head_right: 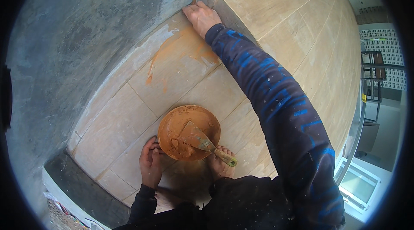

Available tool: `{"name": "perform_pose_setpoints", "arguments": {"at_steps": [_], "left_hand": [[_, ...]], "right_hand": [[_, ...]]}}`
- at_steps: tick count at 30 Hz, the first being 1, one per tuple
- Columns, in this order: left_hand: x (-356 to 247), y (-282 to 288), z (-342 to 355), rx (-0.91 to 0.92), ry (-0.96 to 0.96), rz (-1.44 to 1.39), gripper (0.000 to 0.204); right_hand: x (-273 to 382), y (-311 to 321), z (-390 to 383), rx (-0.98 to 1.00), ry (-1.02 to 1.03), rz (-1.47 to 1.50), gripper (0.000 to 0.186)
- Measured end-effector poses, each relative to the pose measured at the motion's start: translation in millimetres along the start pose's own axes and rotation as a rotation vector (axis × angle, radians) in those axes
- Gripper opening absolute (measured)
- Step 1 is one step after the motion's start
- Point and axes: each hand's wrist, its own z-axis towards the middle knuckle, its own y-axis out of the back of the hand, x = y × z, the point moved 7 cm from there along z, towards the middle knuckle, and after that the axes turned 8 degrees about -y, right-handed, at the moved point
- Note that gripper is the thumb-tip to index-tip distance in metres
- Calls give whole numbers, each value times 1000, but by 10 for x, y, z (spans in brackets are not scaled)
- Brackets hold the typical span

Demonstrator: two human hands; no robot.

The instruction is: The person applies brown grout to the joints between floor tiles using a small tile shard as a spreader. They scoop the paste from a bowl, press it into the gaps along the tile edges, and wipe the area with their hands and a cloth.

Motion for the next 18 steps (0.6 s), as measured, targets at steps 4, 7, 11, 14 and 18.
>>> {"name": "perform_pose_setpoints", "arguments": {"at_steps": [4, 7, 11, 14, 18], "left_hand": [[-8, 0, -1, -33, 42, -5, 38], [-24, 1, 28, -17, 21, 18, 36], [19, 18, 75, -1, 2, 47, 34], [17, 8, 89, 36, -12, 68, 34], [-4, 45, 86, -3, 27, 44, 34]], "right_hand": [[2, -77, -575, 47, -67, 24, 41], [-84, 328, -1267, 151, -113, 68, 42], [-129, 750, -1905, 304, -240, 89, 42], [-80, 970, -1711, 209, -338, 209, 38], [-81, 826, -985, -31, -436, 461, 29]]}}
